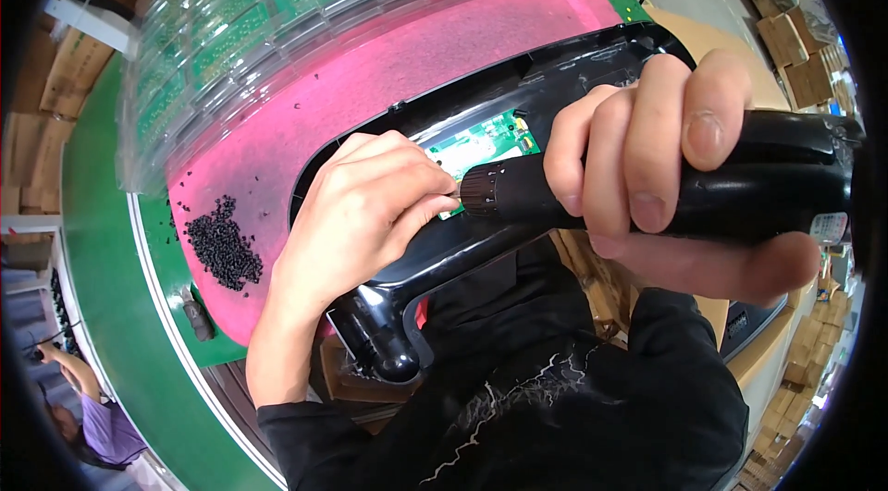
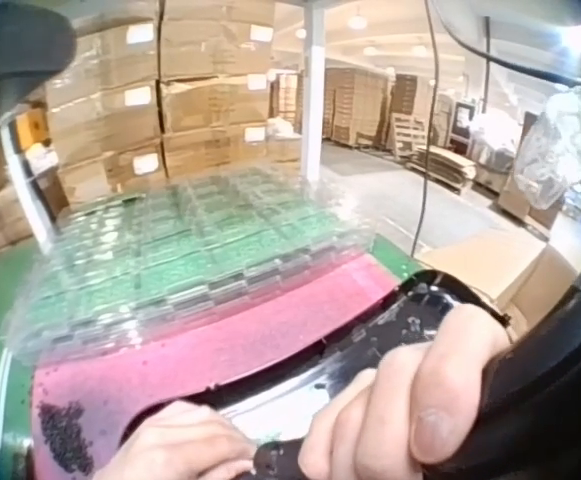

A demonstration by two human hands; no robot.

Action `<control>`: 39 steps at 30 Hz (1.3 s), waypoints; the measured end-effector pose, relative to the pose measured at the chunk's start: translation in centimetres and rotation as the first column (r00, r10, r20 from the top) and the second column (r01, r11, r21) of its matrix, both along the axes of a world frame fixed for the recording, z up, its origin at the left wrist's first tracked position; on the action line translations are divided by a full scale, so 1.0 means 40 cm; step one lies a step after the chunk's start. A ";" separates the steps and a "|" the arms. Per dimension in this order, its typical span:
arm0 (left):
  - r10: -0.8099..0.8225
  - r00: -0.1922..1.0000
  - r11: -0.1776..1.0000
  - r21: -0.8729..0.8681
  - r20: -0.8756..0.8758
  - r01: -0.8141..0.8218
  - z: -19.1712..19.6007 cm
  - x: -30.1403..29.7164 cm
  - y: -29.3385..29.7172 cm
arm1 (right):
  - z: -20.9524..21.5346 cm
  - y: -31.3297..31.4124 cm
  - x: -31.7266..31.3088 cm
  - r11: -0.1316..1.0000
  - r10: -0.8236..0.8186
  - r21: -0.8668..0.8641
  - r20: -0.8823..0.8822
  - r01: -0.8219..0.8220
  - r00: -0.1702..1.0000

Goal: Assembling circuit boards into black plastic housings using an electric screwdriver.

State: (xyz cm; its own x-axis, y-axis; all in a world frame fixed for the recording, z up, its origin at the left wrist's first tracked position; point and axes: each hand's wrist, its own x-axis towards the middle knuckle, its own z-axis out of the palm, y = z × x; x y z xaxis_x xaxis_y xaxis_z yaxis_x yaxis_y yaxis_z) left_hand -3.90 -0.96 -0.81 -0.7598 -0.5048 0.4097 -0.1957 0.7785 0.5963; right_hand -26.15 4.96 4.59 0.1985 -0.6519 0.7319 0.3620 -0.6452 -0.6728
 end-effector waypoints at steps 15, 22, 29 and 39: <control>0.077 0.997 0.995 0.062 0.021 -0.078 0.019 -0.004 0.005 | -0.006 -0.013 -0.082 0.968 -0.096 0.222 -0.097 0.116 0.991; 0.106 0.991 0.994 0.020 0.079 -0.108 0.022 -0.014 0.009 | -0.020 -0.016 -0.084 0.920 -0.267 0.256 -0.148 0.297 0.952; 0.125 0.987 0.992 0.010 0.101 -0.126 0.017 -0.010 0.013 | -0.021 -0.035 -0.059 0.917 -0.138 0.373 -0.043 0.144 0.989; 0.239 0.970 0.960 -0.140 -0.050 -0.244 0.033 -0.007 -0.001 | -0.021 -0.041 -0.053 0.908 -0.180 0.344 -0.196 0.240 0.964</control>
State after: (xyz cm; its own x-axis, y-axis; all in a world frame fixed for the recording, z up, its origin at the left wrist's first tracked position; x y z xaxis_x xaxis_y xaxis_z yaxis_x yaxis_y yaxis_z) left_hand -4.17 -1.01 0.49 -0.6076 -0.6053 0.5142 -0.3707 0.7887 0.4905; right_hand -28.26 3.32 3.74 0.1198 -0.9045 0.4093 0.1165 -0.3966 -0.9106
